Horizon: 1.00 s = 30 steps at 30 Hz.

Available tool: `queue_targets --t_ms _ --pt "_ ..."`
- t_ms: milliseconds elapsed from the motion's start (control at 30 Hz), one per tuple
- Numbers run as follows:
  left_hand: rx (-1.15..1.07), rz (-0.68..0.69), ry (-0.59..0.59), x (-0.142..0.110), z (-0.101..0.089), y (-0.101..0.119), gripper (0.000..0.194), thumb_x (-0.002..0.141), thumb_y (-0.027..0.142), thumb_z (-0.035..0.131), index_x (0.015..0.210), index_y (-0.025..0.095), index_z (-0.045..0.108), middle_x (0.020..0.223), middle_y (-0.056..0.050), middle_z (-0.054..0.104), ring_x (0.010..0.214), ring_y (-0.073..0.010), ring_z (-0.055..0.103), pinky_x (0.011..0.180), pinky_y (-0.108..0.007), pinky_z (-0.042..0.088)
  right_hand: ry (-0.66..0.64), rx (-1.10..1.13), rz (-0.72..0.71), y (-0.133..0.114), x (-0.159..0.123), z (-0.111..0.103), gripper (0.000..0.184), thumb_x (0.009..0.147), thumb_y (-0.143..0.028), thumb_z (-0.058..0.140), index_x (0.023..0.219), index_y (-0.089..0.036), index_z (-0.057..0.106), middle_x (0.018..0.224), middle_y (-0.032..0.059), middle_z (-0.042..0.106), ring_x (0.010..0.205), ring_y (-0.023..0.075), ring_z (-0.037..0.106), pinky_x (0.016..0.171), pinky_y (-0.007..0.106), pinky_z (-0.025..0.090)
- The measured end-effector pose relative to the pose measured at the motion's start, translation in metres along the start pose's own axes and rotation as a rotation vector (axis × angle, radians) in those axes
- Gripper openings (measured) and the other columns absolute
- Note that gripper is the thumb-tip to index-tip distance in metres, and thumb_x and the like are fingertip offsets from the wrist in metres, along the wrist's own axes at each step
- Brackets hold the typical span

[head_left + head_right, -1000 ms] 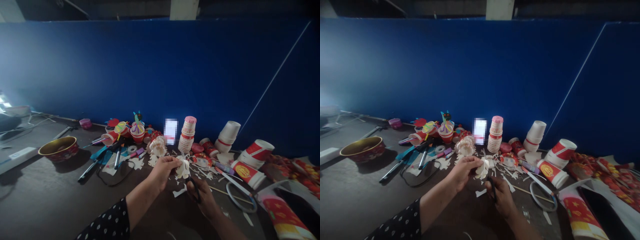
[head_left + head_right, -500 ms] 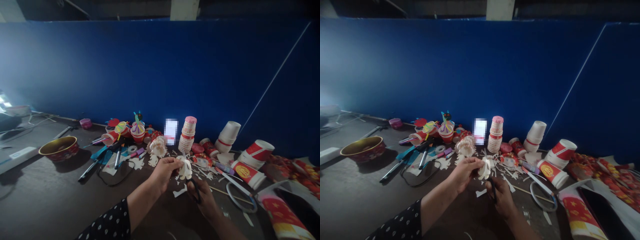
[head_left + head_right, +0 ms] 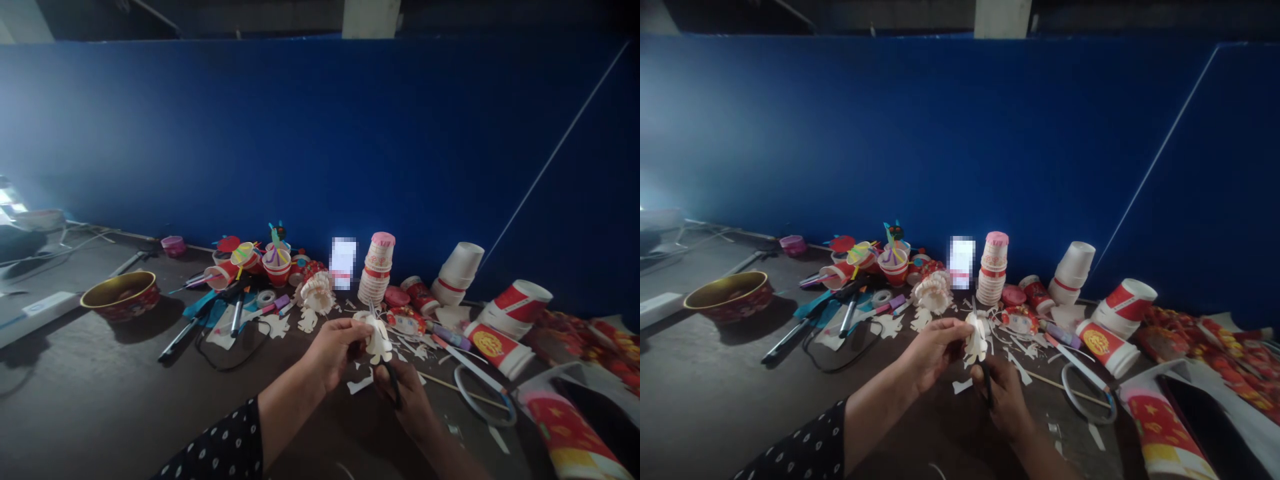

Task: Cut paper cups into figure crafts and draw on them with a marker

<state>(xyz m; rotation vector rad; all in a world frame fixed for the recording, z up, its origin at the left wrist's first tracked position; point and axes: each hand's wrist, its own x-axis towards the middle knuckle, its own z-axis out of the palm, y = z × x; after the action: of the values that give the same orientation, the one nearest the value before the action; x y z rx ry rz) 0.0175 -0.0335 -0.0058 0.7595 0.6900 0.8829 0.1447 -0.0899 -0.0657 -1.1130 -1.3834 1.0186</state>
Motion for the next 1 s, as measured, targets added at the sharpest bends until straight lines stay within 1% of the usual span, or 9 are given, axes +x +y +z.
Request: queue_targets --t_ms 200,433,567,667,833,1000 --pt "0.047 0.021 -0.003 -0.002 -0.001 0.001 0.019 0.053 0.022 0.072 0.052 0.011 0.057 0.046 0.001 0.051 0.044 -0.0058 0.044 0.048 -0.02 0.033 -0.049 0.03 -0.044 0.003 0.001 -0.003 0.041 0.077 -0.052 0.047 0.056 -0.018 0.041 0.049 -0.0054 0.032 0.045 0.0068 0.026 0.042 0.022 0.02" --pt "0.058 0.015 -0.005 -0.002 0.001 0.0 0.02 0.052 0.023 0.073 0.052 0.012 0.056 0.045 0.002 0.05 0.044 -0.0058 0.043 0.048 -0.02 0.032 -0.013 0.02 -0.022 -0.003 -0.001 -0.002 0.041 0.075 -0.053 0.049 0.054 -0.018 0.042 0.048 -0.0056 0.031 0.044 0.0068 0.024 0.041 0.022 0.018" --pt "0.072 0.026 -0.02 0.0 -0.002 0.0 0.021 0.052 0.024 0.072 0.052 0.012 0.056 0.046 0.002 0.05 0.044 -0.006 0.043 0.048 -0.02 0.032 -0.001 0.041 -0.007 0.004 -0.002 -0.003 0.038 0.077 -0.05 0.048 0.056 -0.018 0.041 0.05 -0.0059 0.029 0.045 0.0069 0.022 0.041 0.021 0.019" --pt "0.071 0.029 -0.027 0.002 -0.003 0.001 0.02 0.052 0.023 0.072 0.053 0.011 0.056 0.047 0.002 0.05 0.045 -0.0061 0.043 0.048 -0.02 0.033 0.01 0.036 -0.021 0.007 -0.002 -0.004 0.038 0.077 -0.049 0.048 0.056 -0.018 0.039 0.051 -0.0059 0.028 0.046 0.0069 0.022 0.041 0.021 0.018" --pt "0.068 0.024 -0.004 0.0 -0.003 0.007 0.017 0.051 0.021 0.07 0.053 0.011 0.056 0.046 0.002 0.051 0.042 -0.0054 0.043 0.046 -0.02 0.033 -0.008 0.008 -0.045 0.002 -0.001 -0.003 0.037 0.078 -0.049 0.047 0.059 -0.018 0.042 0.049 -0.0062 0.029 0.045 0.0068 0.022 0.041 0.022 0.018" --pt "0.072 0.014 0.002 -0.001 -0.002 0.012 0.014 0.051 0.019 0.068 0.054 0.012 0.056 0.046 0.002 0.053 0.042 -0.0069 0.046 0.044 -0.02 0.034 -0.014 0.021 -0.026 -0.003 -0.001 -0.001 0.039 0.077 -0.052 0.047 0.059 -0.018 0.043 0.05 -0.0059 0.029 0.044 0.0071 0.022 0.041 0.022 0.018"
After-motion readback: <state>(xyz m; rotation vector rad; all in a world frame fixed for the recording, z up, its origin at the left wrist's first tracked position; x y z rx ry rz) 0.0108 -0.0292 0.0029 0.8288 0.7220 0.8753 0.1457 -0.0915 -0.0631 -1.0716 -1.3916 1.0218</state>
